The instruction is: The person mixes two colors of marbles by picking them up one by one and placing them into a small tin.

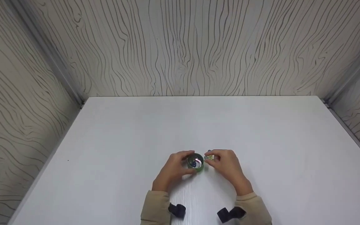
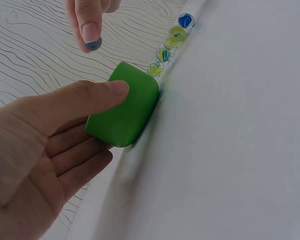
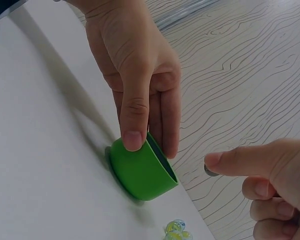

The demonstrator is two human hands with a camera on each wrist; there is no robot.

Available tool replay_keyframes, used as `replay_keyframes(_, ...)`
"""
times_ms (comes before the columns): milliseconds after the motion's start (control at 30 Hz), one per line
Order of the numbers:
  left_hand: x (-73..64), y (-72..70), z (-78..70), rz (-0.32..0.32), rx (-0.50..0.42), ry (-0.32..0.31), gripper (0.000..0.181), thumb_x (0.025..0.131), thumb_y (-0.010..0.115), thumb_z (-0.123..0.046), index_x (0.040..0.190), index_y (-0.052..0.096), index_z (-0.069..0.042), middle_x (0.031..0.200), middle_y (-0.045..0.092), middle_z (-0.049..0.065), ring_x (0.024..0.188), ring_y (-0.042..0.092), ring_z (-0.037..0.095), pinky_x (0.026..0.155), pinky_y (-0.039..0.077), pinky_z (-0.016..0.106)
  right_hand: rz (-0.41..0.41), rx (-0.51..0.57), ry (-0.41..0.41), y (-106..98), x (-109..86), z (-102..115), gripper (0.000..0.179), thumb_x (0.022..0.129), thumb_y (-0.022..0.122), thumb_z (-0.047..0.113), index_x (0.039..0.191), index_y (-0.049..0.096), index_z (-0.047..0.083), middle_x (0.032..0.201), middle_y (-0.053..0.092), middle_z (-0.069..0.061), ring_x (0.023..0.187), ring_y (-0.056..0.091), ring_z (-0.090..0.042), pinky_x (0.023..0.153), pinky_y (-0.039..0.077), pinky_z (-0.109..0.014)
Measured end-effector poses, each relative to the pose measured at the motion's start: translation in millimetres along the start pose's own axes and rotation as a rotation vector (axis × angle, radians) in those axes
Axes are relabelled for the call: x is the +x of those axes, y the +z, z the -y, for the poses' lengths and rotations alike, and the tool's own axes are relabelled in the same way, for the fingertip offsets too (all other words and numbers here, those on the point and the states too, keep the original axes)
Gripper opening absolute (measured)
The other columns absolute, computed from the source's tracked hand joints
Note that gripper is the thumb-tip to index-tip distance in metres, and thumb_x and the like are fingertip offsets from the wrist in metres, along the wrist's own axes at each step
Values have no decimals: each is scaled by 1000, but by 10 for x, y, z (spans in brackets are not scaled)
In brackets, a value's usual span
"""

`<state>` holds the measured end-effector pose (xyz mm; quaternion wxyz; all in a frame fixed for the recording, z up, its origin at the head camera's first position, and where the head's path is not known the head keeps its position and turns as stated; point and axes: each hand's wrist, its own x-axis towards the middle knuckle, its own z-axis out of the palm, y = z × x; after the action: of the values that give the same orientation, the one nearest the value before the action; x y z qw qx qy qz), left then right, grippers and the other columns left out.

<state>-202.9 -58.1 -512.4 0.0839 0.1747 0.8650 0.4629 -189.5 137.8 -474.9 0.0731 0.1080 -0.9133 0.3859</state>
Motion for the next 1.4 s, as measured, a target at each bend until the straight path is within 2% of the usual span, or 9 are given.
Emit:
replay_keyframes(233,3,-5,0,3,10,22,61,77,79,-12,132,55,0,131,62,17,125,59,31,109,49,41,7,5,16,24,9,-6,13,76,78,7,89,77,5,53,42,6,51,31,1,48,27,-13)
replay_keyframes(500,-4,-3,-11,8,8,-3,60,79,77,-11,134,55,-2,132,62,15,124,60,29,109,49,41,-1,18,-26,62,2,-7,11,76,78,7,87,77,5,51,39,7,48,28,3,46,25,-12)
replay_keyframes(867,-16,5,-13,3,1,-4,59,79,77,-11,133,55,-2,131,62,16,124,60,30,107,50,40,18,6,-40,141,-19,-1,13,76,79,8,88,76,5,51,48,2,49,32,4,45,27,-12)
replay_keyframes(1000,-14,4,-6,-1,6,8,59,78,78,-10,133,56,-2,131,62,16,123,60,30,107,51,40,20,14,-52,149,-23,5,13,76,79,10,88,76,5,52,49,1,49,31,4,44,28,-12)
replay_keyframes(1200,-2,7,-2,9,4,-7,60,79,78,-11,133,55,-2,131,62,17,124,60,31,108,50,42,17,13,-59,153,-31,7,12,76,79,11,87,76,7,52,50,1,50,32,4,45,28,-12)
replay_keyframes(1400,0,-10,2,10,4,33,60,78,78,-8,132,55,1,129,63,18,122,61,32,106,52,39,25,-14,-55,178,-28,-7,12,76,79,10,88,77,7,53,49,2,51,32,3,46,28,-13)
